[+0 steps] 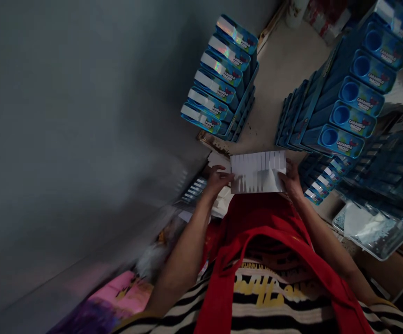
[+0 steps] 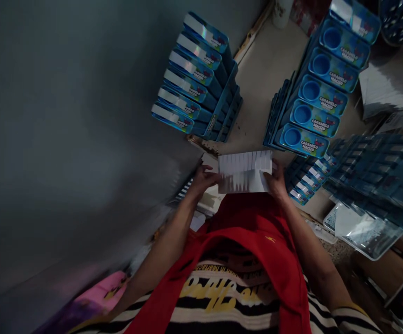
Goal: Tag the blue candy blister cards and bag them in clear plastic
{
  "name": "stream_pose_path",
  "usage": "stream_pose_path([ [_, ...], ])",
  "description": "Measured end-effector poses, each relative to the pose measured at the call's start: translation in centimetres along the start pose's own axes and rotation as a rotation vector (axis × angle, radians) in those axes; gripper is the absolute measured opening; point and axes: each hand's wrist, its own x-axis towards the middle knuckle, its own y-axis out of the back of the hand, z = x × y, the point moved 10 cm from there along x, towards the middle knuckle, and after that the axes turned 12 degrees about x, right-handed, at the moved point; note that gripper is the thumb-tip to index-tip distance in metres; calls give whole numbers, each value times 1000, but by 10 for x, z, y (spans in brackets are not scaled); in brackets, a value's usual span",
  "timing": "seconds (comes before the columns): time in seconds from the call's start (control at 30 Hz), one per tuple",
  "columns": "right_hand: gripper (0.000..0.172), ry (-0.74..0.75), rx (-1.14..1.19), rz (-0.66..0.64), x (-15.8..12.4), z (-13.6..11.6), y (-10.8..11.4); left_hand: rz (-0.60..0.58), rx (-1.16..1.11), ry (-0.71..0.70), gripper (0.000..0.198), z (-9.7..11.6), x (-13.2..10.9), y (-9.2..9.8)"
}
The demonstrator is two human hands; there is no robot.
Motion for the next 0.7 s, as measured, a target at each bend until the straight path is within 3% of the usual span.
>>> stream_pose_path([
  [0.13, 66, 62, 36, -32, -17, -24, 1, -101, -249, -33, 75, 5, -20, -16],
  [0.23, 55, 1, -19, -87, -22, -30, 1, -181, -334, -48, 66, 14, -22, -25],
  [0.3, 55, -47, -48, -112, -23, -32, 4, -221, -340, -97, 60, 28, -21, -21],
  [0.43, 61, -74, -14, -159, -22, -36, 10, -247, -305, -131, 66, 52, -29, 0],
  [0.57, 57, 61, -141, -127, -23, -48, 19, -194, -168, -113, 58, 67, -47, 14],
  [0.7, 41, 261, -430, -49, -29, -67, 18, 14, -64, -203, 50, 80, -60, 26],
])
